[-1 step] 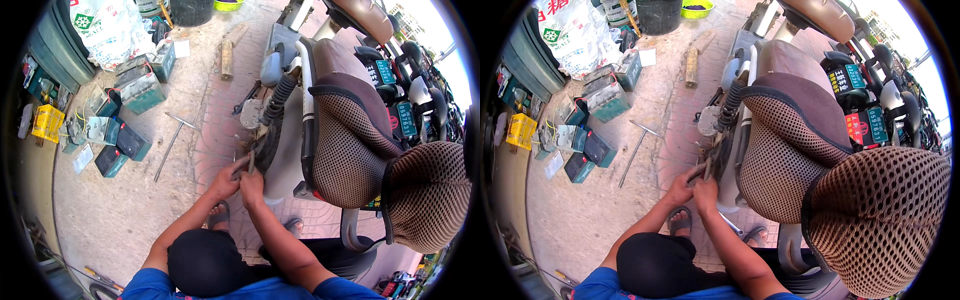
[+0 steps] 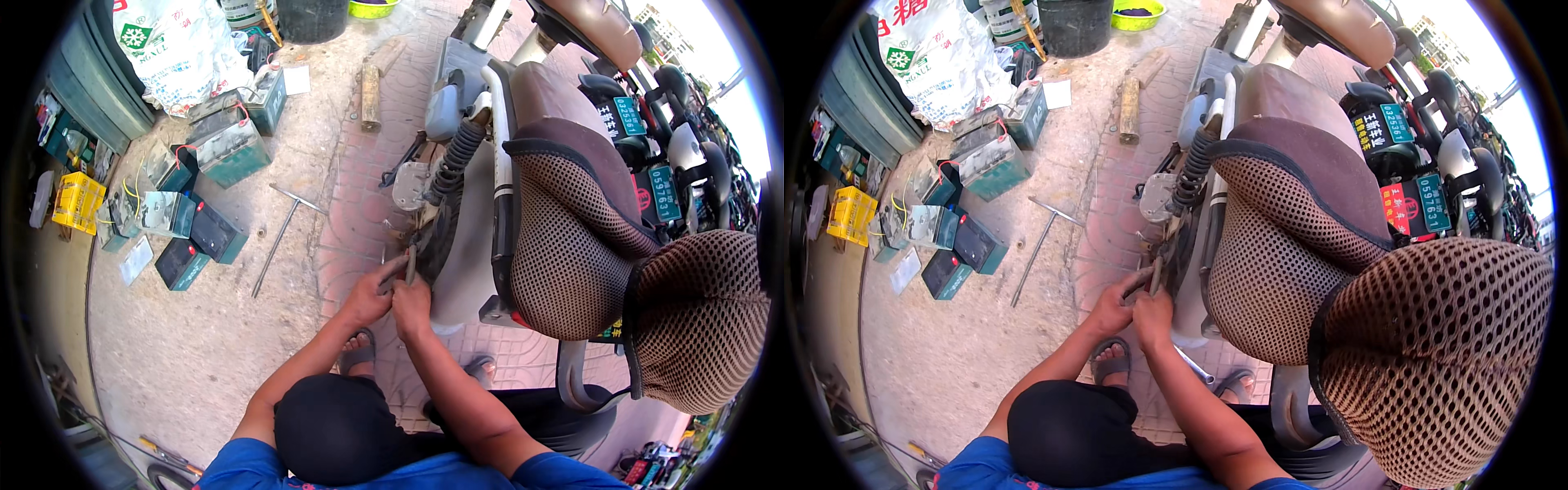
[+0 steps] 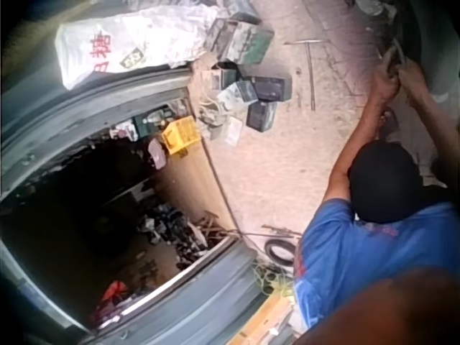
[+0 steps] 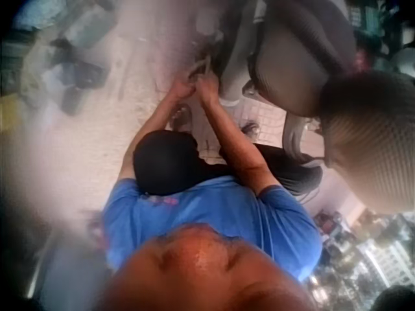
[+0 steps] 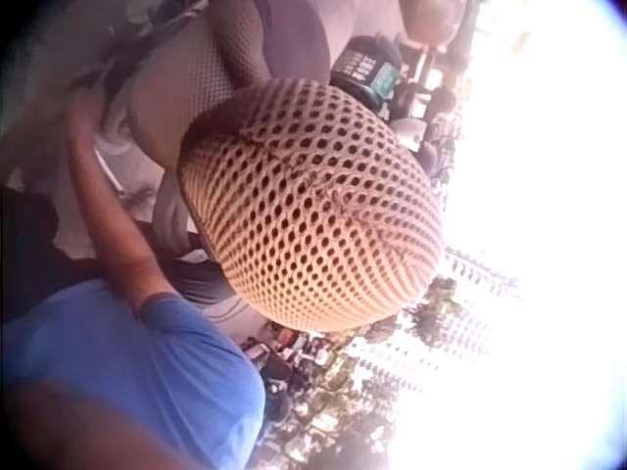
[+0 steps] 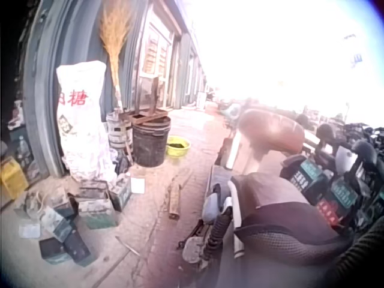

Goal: The person removes a tire from a motor scooter wheel by hand and using a wrench, then handles the tire and uses a power driver on the wheel hub assembly.

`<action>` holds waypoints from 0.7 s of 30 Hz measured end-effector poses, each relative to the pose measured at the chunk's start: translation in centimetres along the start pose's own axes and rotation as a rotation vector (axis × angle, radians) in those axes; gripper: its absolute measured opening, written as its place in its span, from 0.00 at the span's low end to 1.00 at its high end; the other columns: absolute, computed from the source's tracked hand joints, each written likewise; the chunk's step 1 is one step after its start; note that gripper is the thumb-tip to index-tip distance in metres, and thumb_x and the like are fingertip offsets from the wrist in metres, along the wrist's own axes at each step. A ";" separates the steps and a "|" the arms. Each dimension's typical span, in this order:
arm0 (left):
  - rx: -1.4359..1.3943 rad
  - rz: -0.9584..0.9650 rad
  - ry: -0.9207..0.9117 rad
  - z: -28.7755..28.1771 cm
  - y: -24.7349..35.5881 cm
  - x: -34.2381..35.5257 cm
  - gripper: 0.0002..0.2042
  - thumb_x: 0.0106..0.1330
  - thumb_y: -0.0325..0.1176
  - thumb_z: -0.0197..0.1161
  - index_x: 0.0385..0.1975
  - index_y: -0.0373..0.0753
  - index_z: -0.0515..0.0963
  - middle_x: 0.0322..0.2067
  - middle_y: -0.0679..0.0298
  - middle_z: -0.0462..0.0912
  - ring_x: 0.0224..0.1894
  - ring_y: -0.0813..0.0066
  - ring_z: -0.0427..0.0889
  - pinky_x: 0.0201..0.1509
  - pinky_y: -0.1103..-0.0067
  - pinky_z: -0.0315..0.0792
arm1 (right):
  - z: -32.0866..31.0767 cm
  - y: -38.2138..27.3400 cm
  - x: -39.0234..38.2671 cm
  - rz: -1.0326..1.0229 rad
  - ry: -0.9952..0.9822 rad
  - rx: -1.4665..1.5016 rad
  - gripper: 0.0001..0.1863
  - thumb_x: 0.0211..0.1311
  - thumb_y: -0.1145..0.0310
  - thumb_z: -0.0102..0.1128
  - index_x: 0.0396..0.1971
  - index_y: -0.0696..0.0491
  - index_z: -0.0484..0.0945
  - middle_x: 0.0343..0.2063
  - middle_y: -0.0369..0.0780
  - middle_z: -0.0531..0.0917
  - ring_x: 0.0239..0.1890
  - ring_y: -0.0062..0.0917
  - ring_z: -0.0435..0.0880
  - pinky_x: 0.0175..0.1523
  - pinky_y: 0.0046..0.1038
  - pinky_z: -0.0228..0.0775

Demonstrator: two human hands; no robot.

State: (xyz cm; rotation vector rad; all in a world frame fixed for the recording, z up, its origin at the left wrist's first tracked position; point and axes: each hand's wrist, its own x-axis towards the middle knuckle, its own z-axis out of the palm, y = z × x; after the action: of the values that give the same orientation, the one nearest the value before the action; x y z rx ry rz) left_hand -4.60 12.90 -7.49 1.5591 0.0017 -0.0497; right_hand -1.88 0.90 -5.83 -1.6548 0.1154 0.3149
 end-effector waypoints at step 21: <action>-0.105 -0.121 0.208 -1.8 -2.6 2.1 0.24 0.74 0.28 0.60 0.69 0.31 0.74 0.59 0.51 0.84 0.62 0.66 0.81 0.69 0.72 0.72 | 0.1 -1.6 -0.6 0.124 -0.084 0.414 0.29 0.74 0.76 0.51 0.74 0.63 0.63 0.64 0.50 0.77 0.61 0.32 0.82 0.58 0.31 0.81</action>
State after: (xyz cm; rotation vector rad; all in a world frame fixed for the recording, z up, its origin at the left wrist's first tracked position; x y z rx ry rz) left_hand -2.51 14.58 -10.14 1.4515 0.2591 0.0172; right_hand -2.04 1.09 -4.13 -1.2250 0.2065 0.4239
